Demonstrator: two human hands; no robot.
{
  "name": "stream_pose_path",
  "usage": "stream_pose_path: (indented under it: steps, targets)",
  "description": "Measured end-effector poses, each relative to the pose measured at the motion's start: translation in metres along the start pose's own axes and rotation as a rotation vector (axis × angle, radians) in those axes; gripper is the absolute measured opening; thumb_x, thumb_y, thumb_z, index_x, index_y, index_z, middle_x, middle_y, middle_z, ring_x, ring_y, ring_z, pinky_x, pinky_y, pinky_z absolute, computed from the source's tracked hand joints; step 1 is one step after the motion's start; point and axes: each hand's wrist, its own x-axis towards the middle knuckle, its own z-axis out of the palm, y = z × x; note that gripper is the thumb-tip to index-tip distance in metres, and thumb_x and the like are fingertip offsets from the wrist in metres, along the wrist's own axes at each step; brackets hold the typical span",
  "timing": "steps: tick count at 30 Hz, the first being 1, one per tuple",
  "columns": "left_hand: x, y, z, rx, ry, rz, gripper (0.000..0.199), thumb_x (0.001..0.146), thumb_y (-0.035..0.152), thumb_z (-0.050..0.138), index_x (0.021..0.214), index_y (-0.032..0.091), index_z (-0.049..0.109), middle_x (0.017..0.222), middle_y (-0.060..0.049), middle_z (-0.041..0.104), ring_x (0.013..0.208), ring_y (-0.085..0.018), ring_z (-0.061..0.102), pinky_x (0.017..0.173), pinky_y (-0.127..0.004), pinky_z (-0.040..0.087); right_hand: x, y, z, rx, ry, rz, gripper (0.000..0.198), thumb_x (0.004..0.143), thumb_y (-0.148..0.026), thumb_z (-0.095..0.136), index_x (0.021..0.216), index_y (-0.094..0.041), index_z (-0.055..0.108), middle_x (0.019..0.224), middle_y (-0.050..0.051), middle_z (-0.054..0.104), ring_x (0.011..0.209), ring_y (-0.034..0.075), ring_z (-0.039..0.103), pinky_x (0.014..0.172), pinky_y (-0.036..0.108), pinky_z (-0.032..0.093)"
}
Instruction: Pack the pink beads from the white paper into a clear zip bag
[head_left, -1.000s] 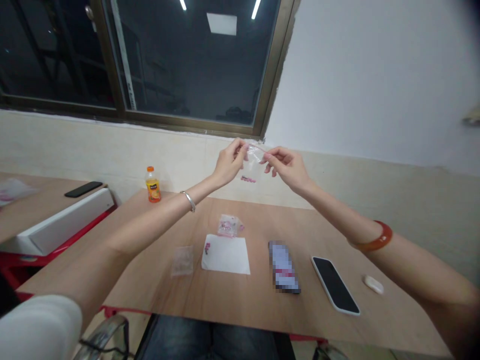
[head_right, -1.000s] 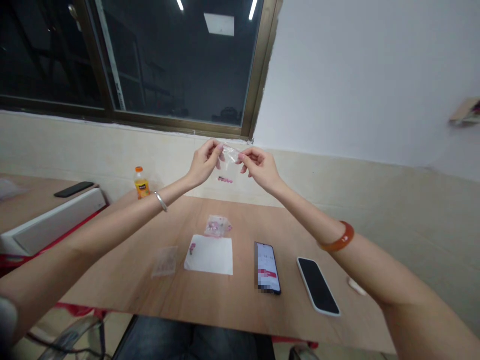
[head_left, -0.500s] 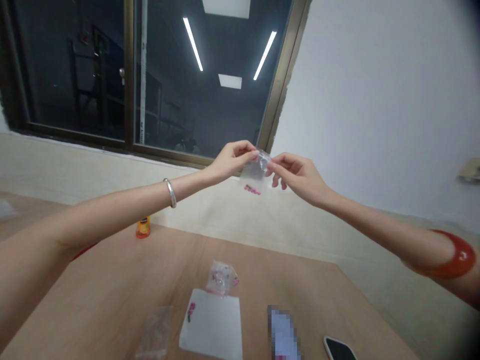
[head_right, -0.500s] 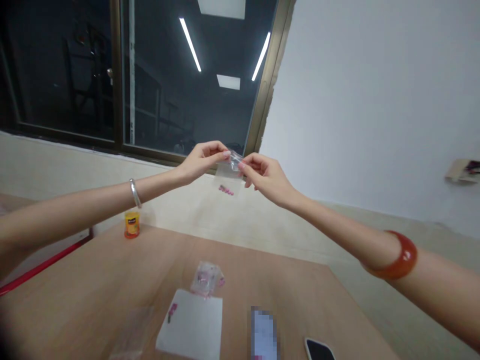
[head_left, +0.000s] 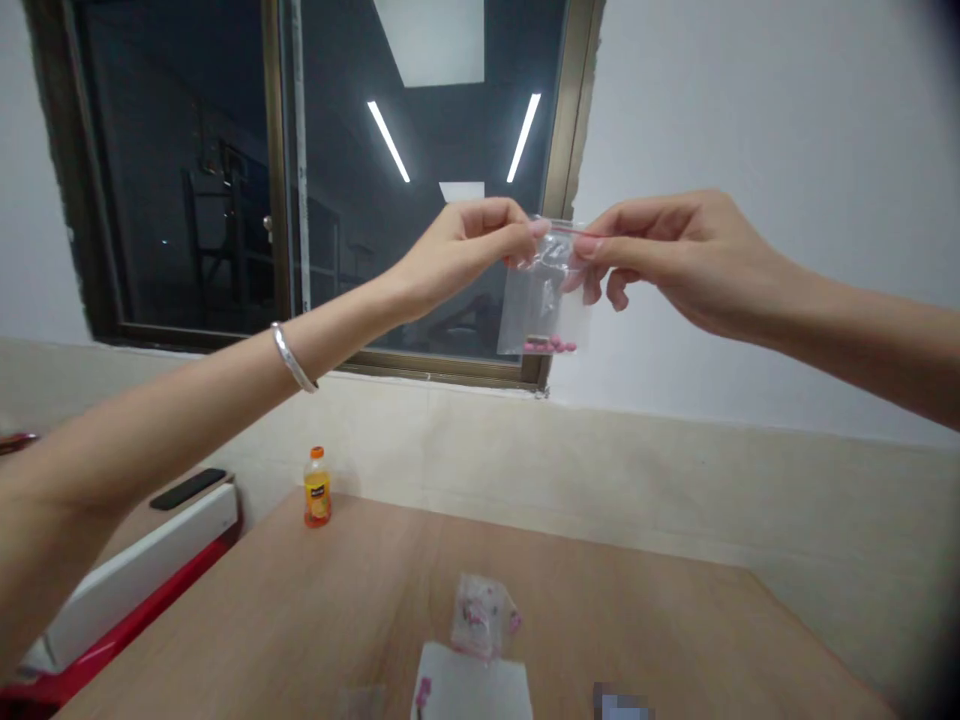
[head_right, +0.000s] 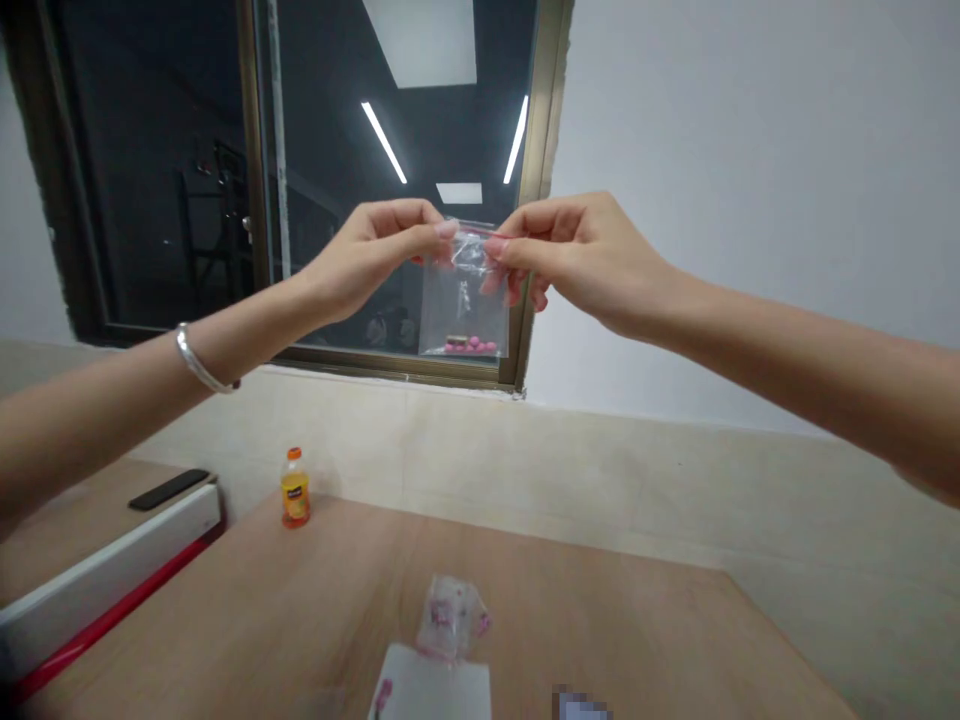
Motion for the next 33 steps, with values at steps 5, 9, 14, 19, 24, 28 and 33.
stream_pose_path:
  steps: [5,9,14,19,24,28,33]
  targets:
    - [0.003,0.008,-0.009,0.035,-0.090,-0.117,0.025,0.085,0.029,0.050,0.072,0.010,0.060,0.075,0.003,0.058,0.086,-0.018,0.066,0.067,-0.027,0.049,-0.012,-0.017,-0.005,-0.139,-0.034,0.109,0.022,0.078,-0.033,0.064,0.072,-0.012,0.069,0.067,-0.001,0.068,0.057,0.004,0.060,0.046,0.014,0.040]
    - [-0.011,0.009,-0.003,0.053,-0.169,-0.097,0.016,0.080,0.024,0.059,0.072,0.010,0.060,0.073,0.004,0.058,0.084,-0.016,0.066,0.068,-0.025,0.048,-0.022,-0.017,-0.001,-0.145,-0.022,0.227,0.027,0.078,-0.039,0.065,0.076,-0.012,0.072,0.065,0.002,0.068,0.054,0.006,0.060,0.042,0.015,0.043]
    - [-0.015,0.000,0.005,-0.016,-0.258,-0.053,0.014,0.083,0.013,0.053,0.074,0.006,0.060,0.067,0.005,0.058,0.077,-0.008,0.063,0.072,-0.021,0.044,-0.026,-0.006,0.006,-0.134,0.059,0.304,0.022,0.079,-0.034,0.064,0.080,-0.012,0.070,0.075,0.003,0.069,0.061,0.009,0.064,0.045,0.016,0.044]
    - [-0.005,-0.002,0.004,0.005,-0.389,-0.142,0.009,0.080,0.013,0.059,0.080,0.005,0.063,0.068,0.002,0.061,0.070,-0.006,0.060,0.068,-0.019,0.043,-0.029,-0.011,0.003,-0.157,-0.081,0.320,0.020,0.078,-0.032,0.066,0.080,-0.013,0.070,0.073,0.004,0.067,0.069,0.013,0.065,0.049,0.018,0.049]
    - [-0.005,0.017,0.008,0.094,-0.362,-0.159,0.015,0.081,0.013,0.060,0.085,-0.001,0.063,0.072,-0.003,0.064,0.069,-0.006,0.057,0.071,-0.022,0.043,-0.026,-0.037,0.000,-0.283,-0.074,0.397,0.013,0.076,-0.028,0.069,0.072,-0.015,0.069,0.067,0.004,0.066,0.058,0.008,0.061,0.040,0.014,0.048]
    - [-0.009,0.032,0.013,0.171,-0.307,-0.120,0.021,0.081,0.012,0.058,0.092,-0.006,0.060,0.073,0.000,0.061,0.073,-0.005,0.058,0.079,-0.025,0.041,-0.025,-0.051,-0.001,-0.336,-0.056,0.411,0.009,0.078,-0.018,0.066,0.070,-0.014,0.068,0.067,0.003,0.066,0.058,0.009,0.061,0.039,0.012,0.046]
    - [-0.009,0.040,0.015,0.177,-0.227,-0.123,0.005,0.078,0.014,0.062,0.078,0.009,0.063,0.069,0.003,0.061,0.070,-0.008,0.059,0.073,-0.024,0.045,-0.021,-0.046,-0.010,-0.336,-0.097,0.264,0.014,0.079,-0.024,0.064,0.075,-0.011,0.069,0.070,0.002,0.066,0.064,0.013,0.064,0.043,0.016,0.048]
